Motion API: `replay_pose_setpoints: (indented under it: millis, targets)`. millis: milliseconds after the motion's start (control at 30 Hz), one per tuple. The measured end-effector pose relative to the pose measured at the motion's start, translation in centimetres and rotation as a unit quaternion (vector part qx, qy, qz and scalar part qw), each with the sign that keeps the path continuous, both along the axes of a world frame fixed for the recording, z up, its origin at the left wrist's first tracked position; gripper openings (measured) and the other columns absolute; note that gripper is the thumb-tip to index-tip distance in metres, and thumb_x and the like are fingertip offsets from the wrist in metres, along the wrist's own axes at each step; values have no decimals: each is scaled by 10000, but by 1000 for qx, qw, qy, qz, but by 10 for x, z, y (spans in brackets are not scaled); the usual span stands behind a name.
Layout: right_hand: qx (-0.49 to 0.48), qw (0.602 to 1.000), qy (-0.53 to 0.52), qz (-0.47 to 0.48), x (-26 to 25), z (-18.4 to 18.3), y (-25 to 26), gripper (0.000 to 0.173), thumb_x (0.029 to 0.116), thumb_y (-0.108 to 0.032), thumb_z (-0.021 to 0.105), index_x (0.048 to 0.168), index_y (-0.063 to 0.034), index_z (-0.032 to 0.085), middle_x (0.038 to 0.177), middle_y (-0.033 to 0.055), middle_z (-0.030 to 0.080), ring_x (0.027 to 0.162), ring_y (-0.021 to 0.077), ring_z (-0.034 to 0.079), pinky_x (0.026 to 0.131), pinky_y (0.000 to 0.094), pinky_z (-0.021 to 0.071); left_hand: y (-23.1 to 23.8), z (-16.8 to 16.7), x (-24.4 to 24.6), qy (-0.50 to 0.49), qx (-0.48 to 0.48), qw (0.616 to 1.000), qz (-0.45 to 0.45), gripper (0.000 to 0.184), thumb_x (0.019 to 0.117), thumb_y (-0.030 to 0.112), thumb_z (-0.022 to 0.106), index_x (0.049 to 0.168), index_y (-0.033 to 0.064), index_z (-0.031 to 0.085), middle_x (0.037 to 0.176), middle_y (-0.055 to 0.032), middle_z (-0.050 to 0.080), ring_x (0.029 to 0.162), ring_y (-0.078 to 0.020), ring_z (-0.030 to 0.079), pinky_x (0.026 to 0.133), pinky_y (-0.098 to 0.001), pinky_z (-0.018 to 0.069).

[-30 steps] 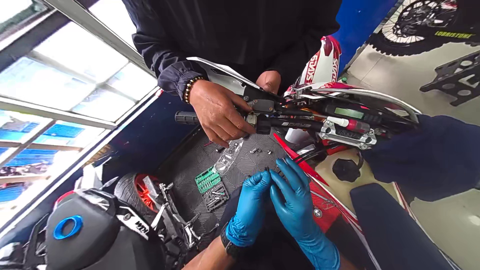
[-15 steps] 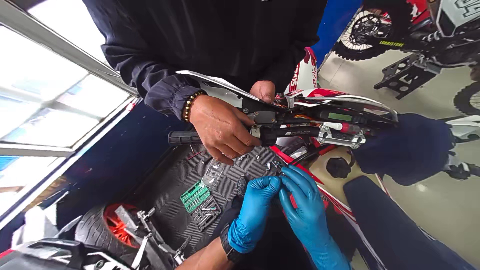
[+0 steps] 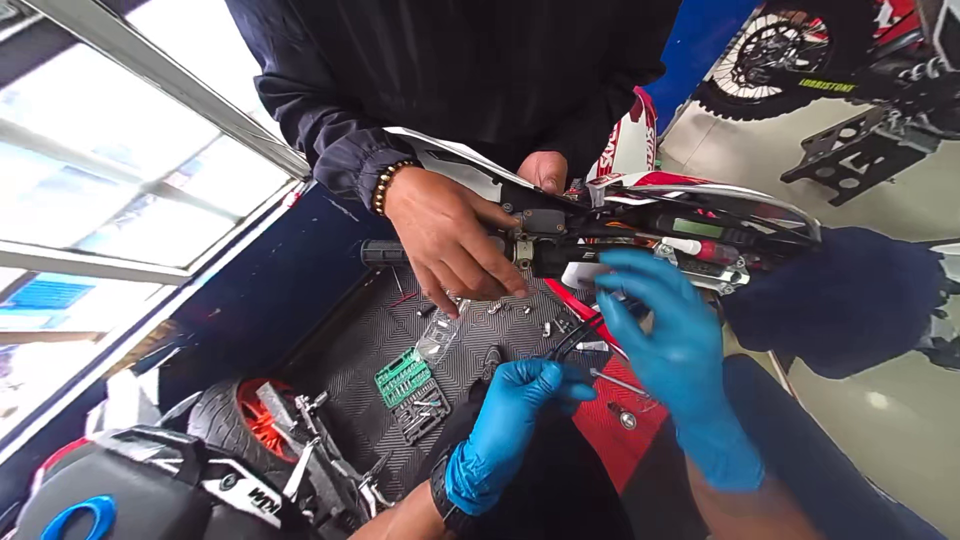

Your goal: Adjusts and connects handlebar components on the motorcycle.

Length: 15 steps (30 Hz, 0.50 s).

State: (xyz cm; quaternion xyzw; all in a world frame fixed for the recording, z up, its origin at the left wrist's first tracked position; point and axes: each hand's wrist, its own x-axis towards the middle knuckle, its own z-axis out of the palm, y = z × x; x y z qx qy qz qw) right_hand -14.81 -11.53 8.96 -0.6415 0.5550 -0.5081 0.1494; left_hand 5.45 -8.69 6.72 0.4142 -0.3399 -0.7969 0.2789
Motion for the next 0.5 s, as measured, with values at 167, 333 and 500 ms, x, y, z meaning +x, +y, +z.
replay_pose_setpoints:
  millis: [167,333,500]
  targets:
    - [22,989,40,139,-5,29,-84,154,956,-167,668,1031,-99,784,1291,46,656,1263,160,568,1039,334,505,19,-16,44,-67,-1,992,103,319,1076,97,442,1052,-49,725,954,-160,778,856,-224,767,806,-358,634]
    - [59,963,159,208,1,41,-110,155,956,-195,657,996,-132,794,1281,30,648,1297,175,521,1084,365,443,31,-28,75,-84,14,977,194,346,1088,132,429,1053,-44,724,927,-155,780,827,-223,770,779,-359,639]
    - [82,942,241,218,1,52,-115,178,969,-215,636,993,-135,793,1291,36,651,1320,196,511,1100,395,431,36,-44,83,-53,-1,975,217,331,1082,119,437,1043,-33,728,931,-153,780,839,-214,768,790,-346,634]
